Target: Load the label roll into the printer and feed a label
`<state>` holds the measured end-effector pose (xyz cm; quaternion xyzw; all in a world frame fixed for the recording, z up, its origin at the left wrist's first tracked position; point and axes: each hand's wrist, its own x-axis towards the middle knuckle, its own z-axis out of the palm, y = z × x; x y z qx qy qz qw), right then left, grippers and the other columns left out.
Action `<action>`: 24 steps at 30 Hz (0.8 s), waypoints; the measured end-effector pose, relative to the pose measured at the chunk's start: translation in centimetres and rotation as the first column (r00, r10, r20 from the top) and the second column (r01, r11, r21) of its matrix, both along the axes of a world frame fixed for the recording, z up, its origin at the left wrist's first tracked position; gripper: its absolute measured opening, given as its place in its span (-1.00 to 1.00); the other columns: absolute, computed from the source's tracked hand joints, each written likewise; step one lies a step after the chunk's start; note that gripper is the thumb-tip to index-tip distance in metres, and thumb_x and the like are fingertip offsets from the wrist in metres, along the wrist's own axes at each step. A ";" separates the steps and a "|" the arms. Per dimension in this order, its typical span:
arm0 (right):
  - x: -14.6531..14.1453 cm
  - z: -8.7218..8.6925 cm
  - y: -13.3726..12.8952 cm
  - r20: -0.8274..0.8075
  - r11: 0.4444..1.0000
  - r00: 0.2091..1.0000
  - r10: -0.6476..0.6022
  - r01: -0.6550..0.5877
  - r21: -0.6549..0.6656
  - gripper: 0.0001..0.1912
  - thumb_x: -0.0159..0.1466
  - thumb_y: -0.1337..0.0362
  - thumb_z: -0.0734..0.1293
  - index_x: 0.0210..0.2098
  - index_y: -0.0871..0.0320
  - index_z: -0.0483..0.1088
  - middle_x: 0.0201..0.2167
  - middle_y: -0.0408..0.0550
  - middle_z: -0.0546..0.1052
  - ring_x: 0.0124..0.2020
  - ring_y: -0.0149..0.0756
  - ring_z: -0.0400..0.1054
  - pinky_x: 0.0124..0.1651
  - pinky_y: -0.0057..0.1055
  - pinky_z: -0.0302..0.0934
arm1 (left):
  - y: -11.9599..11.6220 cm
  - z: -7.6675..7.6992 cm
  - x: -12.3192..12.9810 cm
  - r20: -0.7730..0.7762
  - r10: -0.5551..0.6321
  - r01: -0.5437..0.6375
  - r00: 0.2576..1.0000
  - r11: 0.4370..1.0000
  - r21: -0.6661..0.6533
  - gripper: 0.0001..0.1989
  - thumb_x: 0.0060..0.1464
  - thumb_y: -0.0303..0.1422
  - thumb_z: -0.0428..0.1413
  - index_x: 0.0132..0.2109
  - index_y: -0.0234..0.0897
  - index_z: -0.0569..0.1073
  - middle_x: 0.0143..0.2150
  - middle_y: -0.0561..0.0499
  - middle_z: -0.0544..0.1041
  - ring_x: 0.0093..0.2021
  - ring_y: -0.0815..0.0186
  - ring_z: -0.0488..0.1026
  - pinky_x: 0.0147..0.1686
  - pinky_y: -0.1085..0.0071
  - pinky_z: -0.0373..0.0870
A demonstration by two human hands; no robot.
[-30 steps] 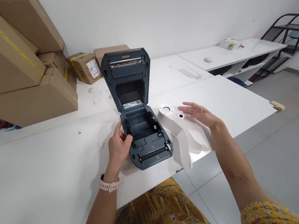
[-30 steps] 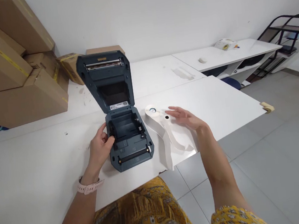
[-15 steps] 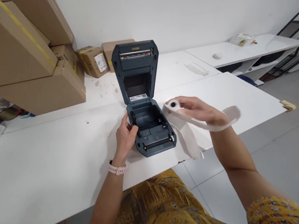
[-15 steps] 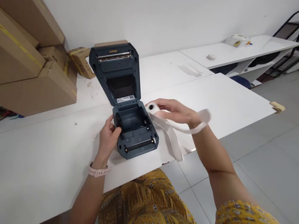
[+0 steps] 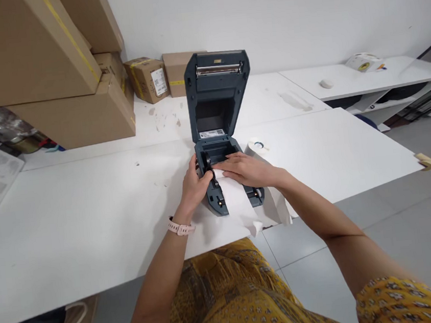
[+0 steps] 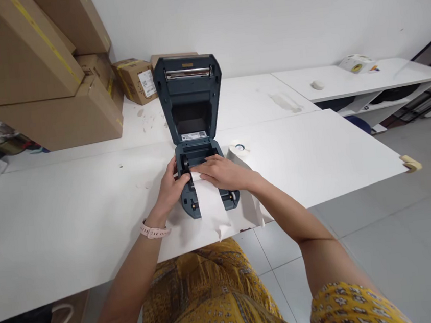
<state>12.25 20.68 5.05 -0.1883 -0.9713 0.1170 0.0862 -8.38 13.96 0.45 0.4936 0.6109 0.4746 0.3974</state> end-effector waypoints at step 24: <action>2.0 -1.4 -7.0 -0.041 0.974 0.989 -0.144 0.149 0.173 -0.37 0.53 -0.04 0.18 0.50 0.05 0.15 0.50 0.13 0.23 0.52 0.06 0.14 0.51 0.21 0.08 | -0.1 -0.6 0.0 0.045 -0.011 0.008 0.999 0.998 0.069 -0.26 0.13 -0.35 0.16 0.45 -0.13 0.24 0.40 -0.13 0.43 0.36 -0.01 0.40 0.34 0.01 0.35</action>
